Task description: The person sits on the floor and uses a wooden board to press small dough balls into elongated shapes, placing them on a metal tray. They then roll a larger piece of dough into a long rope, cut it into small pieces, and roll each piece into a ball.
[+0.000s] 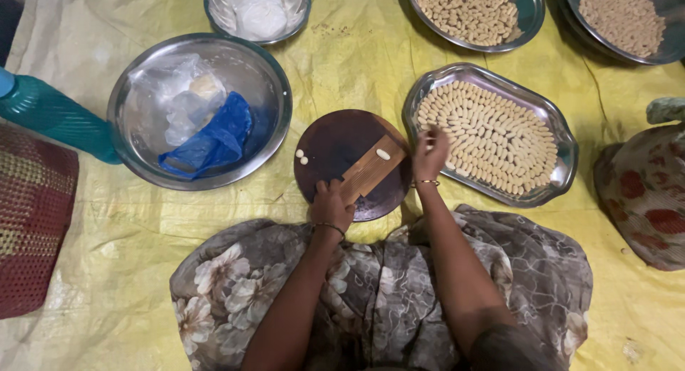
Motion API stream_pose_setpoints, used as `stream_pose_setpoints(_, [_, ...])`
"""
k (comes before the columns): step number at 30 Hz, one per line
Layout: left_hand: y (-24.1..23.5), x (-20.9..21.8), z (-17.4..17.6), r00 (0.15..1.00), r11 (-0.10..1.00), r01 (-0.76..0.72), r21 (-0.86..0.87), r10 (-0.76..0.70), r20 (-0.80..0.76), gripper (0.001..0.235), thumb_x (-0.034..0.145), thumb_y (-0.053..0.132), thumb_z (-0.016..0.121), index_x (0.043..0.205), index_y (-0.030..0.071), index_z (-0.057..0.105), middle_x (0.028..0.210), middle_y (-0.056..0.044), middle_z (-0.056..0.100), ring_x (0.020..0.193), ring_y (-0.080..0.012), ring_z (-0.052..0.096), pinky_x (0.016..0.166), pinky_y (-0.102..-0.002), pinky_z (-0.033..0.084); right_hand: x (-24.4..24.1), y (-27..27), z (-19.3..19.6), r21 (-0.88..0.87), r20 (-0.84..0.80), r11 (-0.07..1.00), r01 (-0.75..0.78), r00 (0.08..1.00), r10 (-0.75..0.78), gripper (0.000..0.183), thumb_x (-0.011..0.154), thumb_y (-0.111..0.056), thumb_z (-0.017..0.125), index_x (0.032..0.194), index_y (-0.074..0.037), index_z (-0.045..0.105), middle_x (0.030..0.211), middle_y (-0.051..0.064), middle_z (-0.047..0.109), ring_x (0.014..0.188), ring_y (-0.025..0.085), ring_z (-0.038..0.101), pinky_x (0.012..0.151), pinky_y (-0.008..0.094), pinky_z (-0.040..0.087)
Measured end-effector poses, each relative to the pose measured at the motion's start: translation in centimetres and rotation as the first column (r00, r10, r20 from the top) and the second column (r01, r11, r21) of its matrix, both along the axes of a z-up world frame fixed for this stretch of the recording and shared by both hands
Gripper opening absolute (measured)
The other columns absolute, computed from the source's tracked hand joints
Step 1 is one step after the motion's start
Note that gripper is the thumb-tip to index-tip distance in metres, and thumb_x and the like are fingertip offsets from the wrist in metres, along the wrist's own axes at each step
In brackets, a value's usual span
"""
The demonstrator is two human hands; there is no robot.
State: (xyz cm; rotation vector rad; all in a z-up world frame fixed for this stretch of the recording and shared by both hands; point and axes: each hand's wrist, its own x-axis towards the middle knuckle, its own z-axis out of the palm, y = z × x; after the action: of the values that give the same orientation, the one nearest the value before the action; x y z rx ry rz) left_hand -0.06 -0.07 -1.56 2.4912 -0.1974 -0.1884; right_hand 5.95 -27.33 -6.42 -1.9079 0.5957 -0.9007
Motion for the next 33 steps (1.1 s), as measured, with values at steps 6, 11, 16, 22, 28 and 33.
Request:
stream_pose_setpoints(6, [0.1,0.1,0.1,1.0,1.0,-0.005,0.015,0.005,0.017,0.059,0.073,0.025,0.088,0.12,0.012,0.055,0.121,-0.017,0.052,0.107,-0.0418,0.065,0.084,-0.054,0.057,-0.8,4.0,2.9,-0.533,-0.248,0.736,-0.418,0.909,0.336,0.027,0.08,-0.024,0.084,0.098,-0.005,0.077,0.097,0.017,0.07,0.092,0.038,0.065,0.083,0.045,0.052])
stream_pose_setpoints(11, [0.1,-0.1,-0.1,1.0,1.0,-0.006,0.016,0.006,0.009,0.061,0.074,0.026,0.085,0.126,0.018,0.055,0.122,-0.016,0.052,0.106,-0.042,0.064,0.081,-0.055,0.057,-1.5,5.4,3.5,-0.581,-0.25,0.716,-0.388,0.921,0.297,0.026,0.072,-0.022,0.086,0.092,-0.007,0.078,0.099,0.016,0.071,0.094,0.038,0.065,0.081,0.045,0.053])
stream_pose_setpoints(16, [0.3,0.0,-0.4,0.999,0.999,-0.001,-0.036,0.002,0.051,0.061,0.072,0.024,0.085,0.126,0.019,0.056,0.121,-0.016,0.053,0.106,-0.0432,0.064,0.083,-0.055,0.056,-0.4,2.5,1.8,-0.472,-0.286,0.774,-0.423,0.903,0.319,0.023,0.076,-0.02,0.086,0.095,-0.008,0.08,0.097,0.014,0.072,0.091,0.034,0.068,0.082,0.043,0.055])
stream_pose_setpoints(22, [0.3,0.0,-0.5,0.999,0.999,-0.004,-0.055,0.006,0.041,0.062,0.07,0.025,0.087,0.123,0.018,0.057,0.122,-0.017,0.054,0.103,-0.0441,0.065,0.084,-0.054,0.056,0.5,-9.9,0.9,-0.372,-0.52,0.779,-0.504,0.809,0.275,0.025,0.08,-0.028,0.082,0.099,-0.011,0.081,0.096,0.014,0.076,0.083,0.03,0.073,0.079,0.04,0.058])
stream_pose_setpoints(28, [0.3,0.1,-0.5,0.999,0.998,-0.001,-0.063,0.003,0.036,0.062,0.068,0.025,0.089,0.121,0.016,0.059,0.122,-0.018,0.054,0.103,-0.0438,0.065,0.084,-0.053,0.056,-5.3,-21.4,0.6,-0.367,-0.775,0.835,-0.411,0.631,-0.029,0.03,0.079,-0.036,0.084,0.101,-0.015,0.083,0.096,0.011,0.078,0.087,0.03,0.074,0.083,0.041,0.058])
stream_pose_setpoints(33, [0.3,-0.1,-1.2,0.999,0.997,-0.01,-0.082,0.014,0.048,0.063,0.068,0.025,0.089,0.123,0.017,0.06,0.123,-0.017,0.054,0.104,-0.0425,0.065,0.087,-0.051,0.055,-7.9,-23.0,-1.0,-0.259,-0.842,0.911,-0.322,0.537,-0.05,0.031,0.076,-0.036,0.086,0.099,-0.016,0.083,0.096,0.009,0.079,0.089,0.026,0.075,0.085,0.039,0.057])
